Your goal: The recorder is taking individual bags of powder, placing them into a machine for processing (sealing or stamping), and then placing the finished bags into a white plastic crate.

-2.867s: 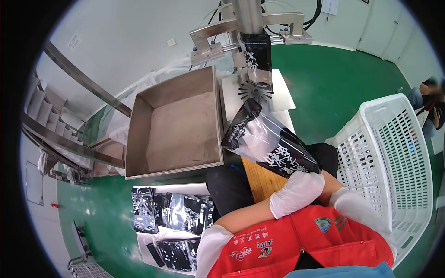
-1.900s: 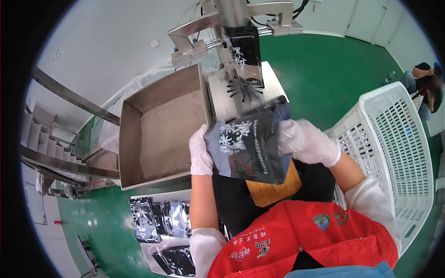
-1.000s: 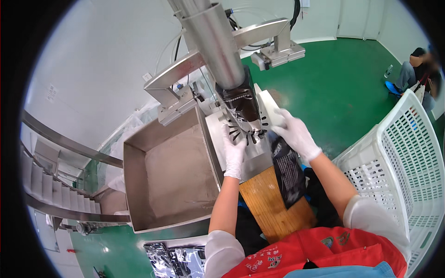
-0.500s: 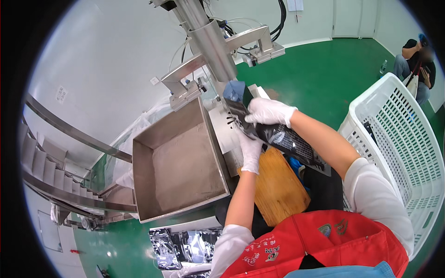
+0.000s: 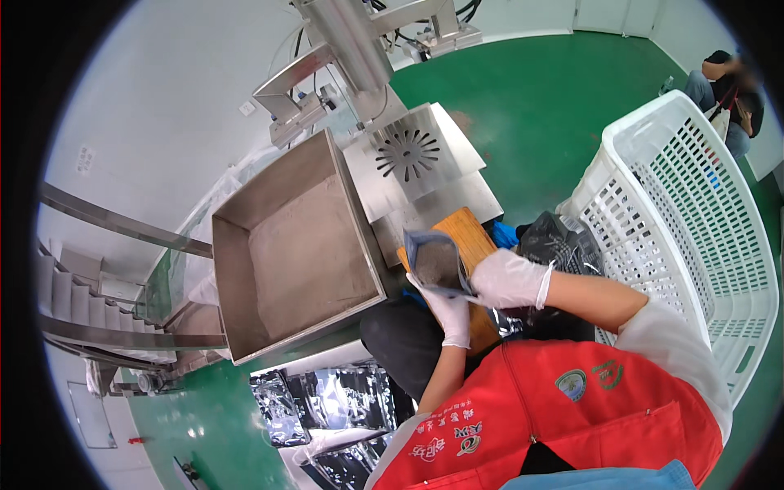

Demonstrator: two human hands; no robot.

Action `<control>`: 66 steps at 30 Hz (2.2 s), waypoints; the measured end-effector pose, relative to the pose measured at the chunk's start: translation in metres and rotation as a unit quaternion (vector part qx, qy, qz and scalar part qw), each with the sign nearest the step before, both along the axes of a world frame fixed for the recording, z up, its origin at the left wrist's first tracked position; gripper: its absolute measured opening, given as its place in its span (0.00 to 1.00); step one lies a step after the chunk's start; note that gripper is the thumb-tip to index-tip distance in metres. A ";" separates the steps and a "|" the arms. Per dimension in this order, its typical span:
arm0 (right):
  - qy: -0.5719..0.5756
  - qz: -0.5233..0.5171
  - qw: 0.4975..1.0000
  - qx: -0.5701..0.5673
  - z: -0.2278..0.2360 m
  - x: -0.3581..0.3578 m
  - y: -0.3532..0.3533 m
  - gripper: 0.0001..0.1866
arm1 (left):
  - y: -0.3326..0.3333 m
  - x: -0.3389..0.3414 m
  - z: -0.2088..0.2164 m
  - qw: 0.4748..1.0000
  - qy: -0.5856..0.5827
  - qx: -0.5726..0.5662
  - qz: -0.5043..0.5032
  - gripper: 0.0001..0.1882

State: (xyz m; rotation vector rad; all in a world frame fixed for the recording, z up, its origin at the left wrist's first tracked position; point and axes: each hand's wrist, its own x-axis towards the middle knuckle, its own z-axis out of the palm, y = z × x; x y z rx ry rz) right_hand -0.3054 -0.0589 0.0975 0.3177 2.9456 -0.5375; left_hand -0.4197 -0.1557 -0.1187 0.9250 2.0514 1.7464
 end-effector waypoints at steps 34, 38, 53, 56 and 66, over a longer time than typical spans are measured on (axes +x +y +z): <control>0.634 -0.287 0.663 -0.277 0.009 -0.134 0.254 0.18 | 0.252 -0.215 0.276 0.932 0.241 -0.112 -0.246 0.07; 0.485 -0.294 0.824 0.006 0.019 -0.136 0.208 0.19 | 0.258 -0.226 0.277 0.929 0.288 -0.030 -0.230 0.09; 0.433 -0.330 0.838 0.013 -0.006 -0.168 0.231 0.20 | 0.215 -0.231 0.150 0.997 0.039 0.040 -0.062 0.19; 0.472 -0.321 0.821 0.010 -0.006 -0.171 0.227 0.21 | 0.263 -0.275 0.112 0.992 -0.076 0.093 -0.033 0.29; 0.466 -0.313 0.810 -0.169 -0.002 -0.177 0.212 0.15 | 0.266 -0.330 0.040 0.909 -0.408 0.054 -0.057 0.30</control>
